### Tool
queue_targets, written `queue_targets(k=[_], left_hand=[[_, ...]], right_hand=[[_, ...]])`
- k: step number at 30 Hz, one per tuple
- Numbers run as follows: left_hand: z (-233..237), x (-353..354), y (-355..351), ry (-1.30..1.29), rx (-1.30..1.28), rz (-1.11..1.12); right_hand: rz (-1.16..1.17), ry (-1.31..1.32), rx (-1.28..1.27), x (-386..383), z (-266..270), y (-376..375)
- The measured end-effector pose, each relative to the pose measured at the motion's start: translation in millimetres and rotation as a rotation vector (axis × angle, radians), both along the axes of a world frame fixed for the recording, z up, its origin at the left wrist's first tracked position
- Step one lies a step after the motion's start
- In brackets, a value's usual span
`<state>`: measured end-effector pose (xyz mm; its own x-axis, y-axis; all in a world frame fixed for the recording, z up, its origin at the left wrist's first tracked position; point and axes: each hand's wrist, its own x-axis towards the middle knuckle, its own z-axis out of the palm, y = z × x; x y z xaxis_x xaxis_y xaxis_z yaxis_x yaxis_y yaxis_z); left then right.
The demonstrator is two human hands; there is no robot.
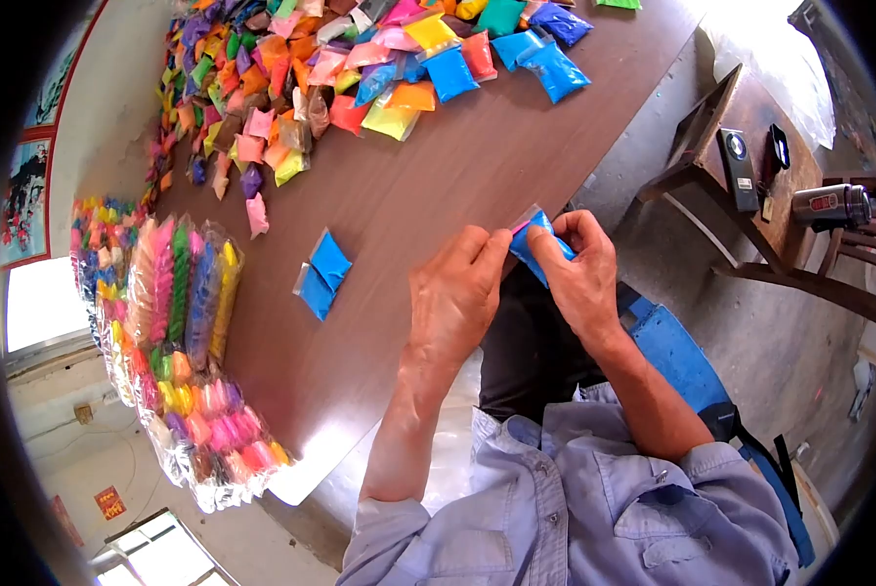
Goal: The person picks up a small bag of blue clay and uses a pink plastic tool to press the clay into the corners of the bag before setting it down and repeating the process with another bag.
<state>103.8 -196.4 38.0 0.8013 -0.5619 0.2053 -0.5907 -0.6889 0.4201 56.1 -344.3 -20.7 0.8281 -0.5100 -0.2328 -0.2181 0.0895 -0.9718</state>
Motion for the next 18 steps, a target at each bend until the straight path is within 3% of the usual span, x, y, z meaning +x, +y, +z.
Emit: queue_targets(k=[8, 11, 18], left_hand=[[-2.0, 6.4, -6.2, -0.149, 0.128, -0.065], [1.5, 0.0, -4.9, -0.063, 0.042, -0.035], [3.5, -4.9, 0.1, -0.055, 0.129, -0.003]], right_hand=[[0.001, 0.011, -0.033, 1.0, -0.6, -0.1], [-0.008, 0.016, 0.002, 0.2, 1.8, -1.2], [0.003, 0.015, -0.009, 0.9, 1.9, -1.3]])
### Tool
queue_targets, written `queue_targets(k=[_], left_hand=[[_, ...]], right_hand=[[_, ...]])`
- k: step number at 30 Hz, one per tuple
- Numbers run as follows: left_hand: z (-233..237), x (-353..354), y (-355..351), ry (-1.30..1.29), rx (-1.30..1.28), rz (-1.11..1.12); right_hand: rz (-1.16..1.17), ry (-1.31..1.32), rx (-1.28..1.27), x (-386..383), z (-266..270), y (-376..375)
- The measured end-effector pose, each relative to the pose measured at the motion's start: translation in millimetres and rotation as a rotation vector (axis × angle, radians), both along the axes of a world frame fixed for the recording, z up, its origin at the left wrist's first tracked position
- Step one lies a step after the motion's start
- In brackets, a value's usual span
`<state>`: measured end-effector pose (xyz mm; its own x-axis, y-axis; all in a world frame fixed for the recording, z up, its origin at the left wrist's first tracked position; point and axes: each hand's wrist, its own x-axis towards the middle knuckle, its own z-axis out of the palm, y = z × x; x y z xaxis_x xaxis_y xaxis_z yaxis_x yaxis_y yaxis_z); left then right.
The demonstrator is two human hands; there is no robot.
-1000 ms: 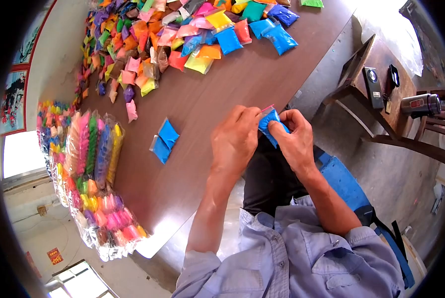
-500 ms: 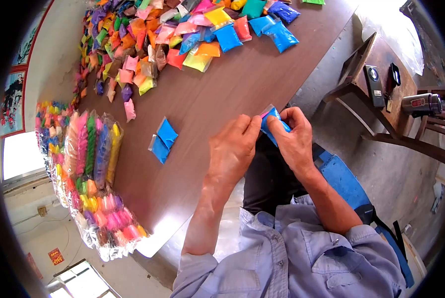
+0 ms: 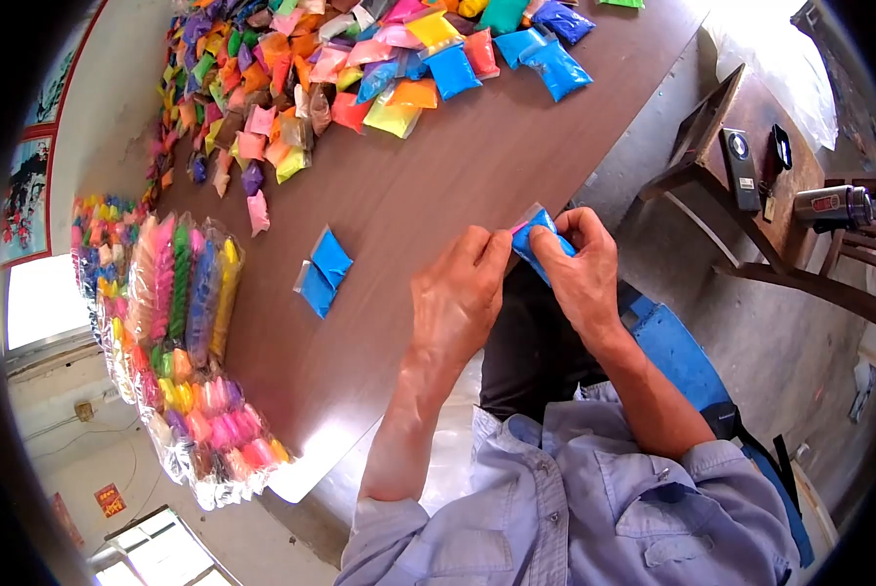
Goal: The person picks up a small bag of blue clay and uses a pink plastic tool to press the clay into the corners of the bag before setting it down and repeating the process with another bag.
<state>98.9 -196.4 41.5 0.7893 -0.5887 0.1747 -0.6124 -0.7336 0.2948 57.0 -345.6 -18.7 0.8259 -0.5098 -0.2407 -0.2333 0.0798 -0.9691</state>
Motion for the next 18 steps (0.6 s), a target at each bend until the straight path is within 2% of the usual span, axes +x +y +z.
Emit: queue_targets(k=[18], left_hand=[[6.2, 16.4, 8.1, 0.042, -0.046, -0.111]], right_hand=[[0.038, 0.07, -0.037, 3.3, 3.4, -4.5]])
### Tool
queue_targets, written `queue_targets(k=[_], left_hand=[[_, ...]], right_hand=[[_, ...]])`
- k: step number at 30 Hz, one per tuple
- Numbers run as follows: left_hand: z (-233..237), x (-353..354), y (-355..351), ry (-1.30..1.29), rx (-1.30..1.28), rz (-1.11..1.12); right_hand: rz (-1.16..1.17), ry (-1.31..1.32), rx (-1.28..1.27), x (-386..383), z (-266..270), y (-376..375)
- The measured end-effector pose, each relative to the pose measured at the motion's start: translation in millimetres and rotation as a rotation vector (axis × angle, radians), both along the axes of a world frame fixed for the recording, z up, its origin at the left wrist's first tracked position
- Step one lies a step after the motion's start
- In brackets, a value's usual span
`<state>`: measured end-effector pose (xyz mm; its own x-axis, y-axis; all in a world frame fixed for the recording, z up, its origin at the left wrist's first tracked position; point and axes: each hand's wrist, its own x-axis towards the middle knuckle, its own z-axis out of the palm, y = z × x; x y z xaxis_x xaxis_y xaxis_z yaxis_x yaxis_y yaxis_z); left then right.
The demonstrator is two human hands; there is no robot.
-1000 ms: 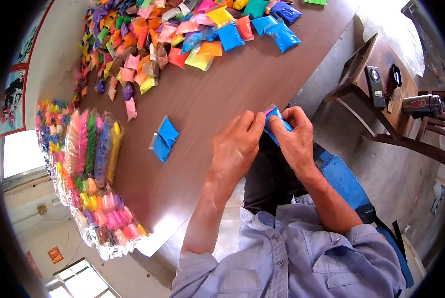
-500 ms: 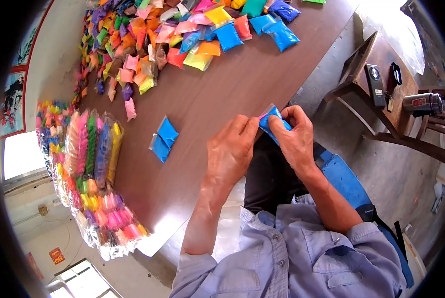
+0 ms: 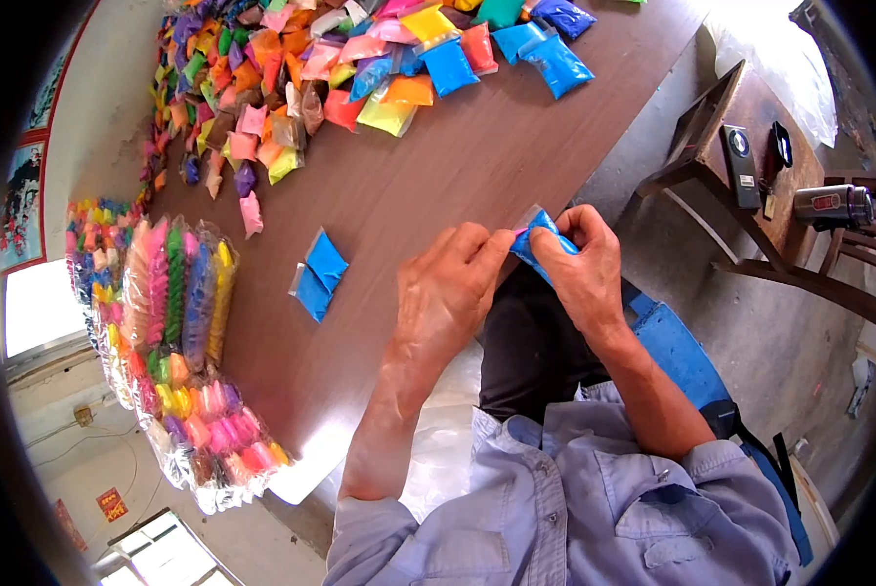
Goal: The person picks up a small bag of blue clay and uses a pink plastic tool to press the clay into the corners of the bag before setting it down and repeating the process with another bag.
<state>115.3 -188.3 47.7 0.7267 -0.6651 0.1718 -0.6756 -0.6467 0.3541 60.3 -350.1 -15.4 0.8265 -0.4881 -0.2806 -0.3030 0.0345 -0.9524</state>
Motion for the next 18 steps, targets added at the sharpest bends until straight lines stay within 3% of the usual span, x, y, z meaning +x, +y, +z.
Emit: queue_targets(k=[18], left_hand=[[-1.1, 4.7, -10.9, 0.025, -0.027, 0.023]], right_hand=[[-0.012, -0.019, 0.022, 2.0, -0.3, 0.9]])
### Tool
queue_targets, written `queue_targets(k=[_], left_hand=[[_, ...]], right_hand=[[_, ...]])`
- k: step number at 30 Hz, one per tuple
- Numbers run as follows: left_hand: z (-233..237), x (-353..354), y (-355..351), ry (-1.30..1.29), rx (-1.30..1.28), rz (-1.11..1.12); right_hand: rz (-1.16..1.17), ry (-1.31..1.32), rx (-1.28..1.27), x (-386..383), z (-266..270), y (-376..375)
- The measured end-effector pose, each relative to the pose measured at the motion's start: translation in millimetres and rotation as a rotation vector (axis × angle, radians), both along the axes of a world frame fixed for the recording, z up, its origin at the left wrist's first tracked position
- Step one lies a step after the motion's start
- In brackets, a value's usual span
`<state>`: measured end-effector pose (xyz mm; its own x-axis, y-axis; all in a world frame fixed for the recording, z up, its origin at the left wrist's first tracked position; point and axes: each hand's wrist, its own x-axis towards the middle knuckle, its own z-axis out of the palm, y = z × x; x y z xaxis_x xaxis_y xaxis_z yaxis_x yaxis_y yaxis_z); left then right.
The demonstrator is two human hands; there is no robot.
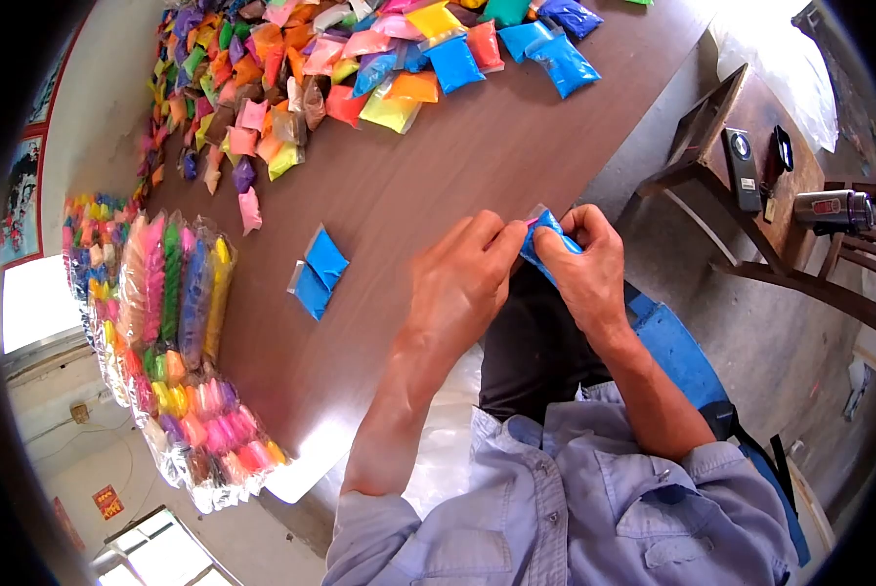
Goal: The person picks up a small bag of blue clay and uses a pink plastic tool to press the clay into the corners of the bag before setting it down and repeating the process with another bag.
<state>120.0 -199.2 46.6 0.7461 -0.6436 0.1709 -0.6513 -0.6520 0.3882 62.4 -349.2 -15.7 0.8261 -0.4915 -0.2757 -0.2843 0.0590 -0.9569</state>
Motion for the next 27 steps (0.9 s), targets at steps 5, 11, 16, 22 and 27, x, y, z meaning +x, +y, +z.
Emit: queue_targets(k=[5, 11, 16, 22, 27], left_hand=[[0.6, 3.5, 3.0, -0.014, -0.005, -0.027], [4.4, -2.0, 0.9, 0.027, 0.01, -0.003], [2.2, 3.1, -2.1, -0.009, -0.017, -0.02], [-9.0, -5.5, 11.7, 0.027, -0.034, 0.029], [-17.9, 6.2, 5.4, -0.039, -0.105, 0.084]], right_hand=[[-0.003, 0.011, 0.008, -0.6, -1.9, -1.7], [0.001, -0.01, 0.011, -0.2, -0.3, 0.3], [-0.011, -0.037, 0.037, 0.1, 1.1, -0.3], [0.0, -0.005, -0.008, -0.2, -4.6, -0.5], [-0.004, -0.019, 0.029, -0.9, -2.1, -0.6]])
